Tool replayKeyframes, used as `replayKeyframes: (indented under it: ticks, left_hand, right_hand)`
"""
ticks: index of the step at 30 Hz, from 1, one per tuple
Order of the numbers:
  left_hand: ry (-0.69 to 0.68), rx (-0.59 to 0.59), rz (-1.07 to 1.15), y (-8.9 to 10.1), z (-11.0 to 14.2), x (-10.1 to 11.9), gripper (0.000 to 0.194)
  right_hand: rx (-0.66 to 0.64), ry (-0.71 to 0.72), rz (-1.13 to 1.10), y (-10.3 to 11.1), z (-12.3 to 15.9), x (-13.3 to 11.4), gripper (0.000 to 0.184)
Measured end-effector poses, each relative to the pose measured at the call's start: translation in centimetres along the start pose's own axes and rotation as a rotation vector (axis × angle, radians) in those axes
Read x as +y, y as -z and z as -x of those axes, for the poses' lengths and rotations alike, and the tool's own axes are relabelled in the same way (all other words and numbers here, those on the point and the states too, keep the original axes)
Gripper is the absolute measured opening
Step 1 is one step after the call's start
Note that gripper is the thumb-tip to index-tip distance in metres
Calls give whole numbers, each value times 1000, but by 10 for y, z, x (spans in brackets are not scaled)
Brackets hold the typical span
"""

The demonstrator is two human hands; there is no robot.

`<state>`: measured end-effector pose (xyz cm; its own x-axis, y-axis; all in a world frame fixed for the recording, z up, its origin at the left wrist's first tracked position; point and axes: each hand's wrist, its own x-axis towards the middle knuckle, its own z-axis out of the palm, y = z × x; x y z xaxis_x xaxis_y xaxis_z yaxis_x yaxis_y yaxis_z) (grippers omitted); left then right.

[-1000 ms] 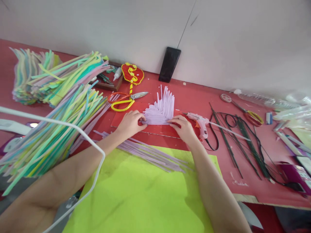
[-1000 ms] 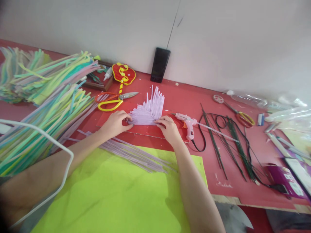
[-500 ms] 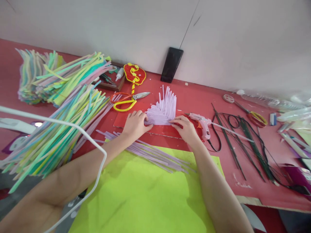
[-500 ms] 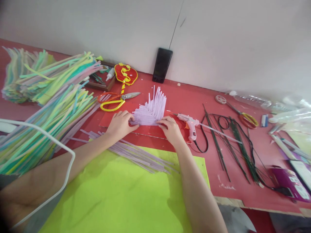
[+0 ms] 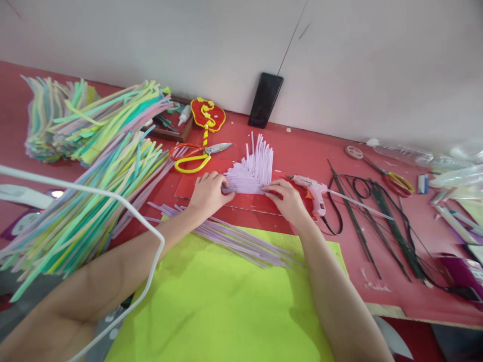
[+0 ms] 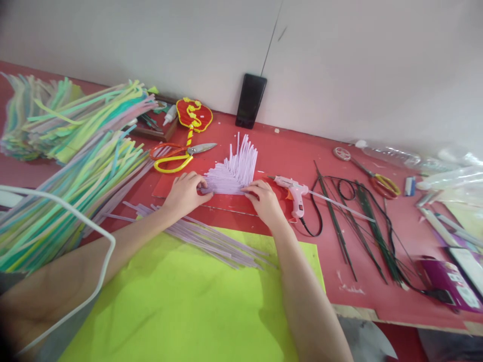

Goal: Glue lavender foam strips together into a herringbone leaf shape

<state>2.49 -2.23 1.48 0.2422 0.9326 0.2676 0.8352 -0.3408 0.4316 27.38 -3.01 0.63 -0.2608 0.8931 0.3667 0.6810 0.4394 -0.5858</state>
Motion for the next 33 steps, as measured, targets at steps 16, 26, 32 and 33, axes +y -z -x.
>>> replayKeyframes:
  ticks: [16,26,32,33]
  left_hand:
    - [-266,43,-108,12,15,9,34]
    - [-451,-262,-275,7,30,14,59]
    - [-413,-256,-350,11,32,18,60]
    - [-410,-253,-358,11,32,18,60]
  right_hand:
    - [8,0,25,0,0,-3,19]
    - [16,-2,22,0,0,-4,19]
    - [21,5,17,0,0,-4,18]
    - [23,6,15,0,0,-3,18]
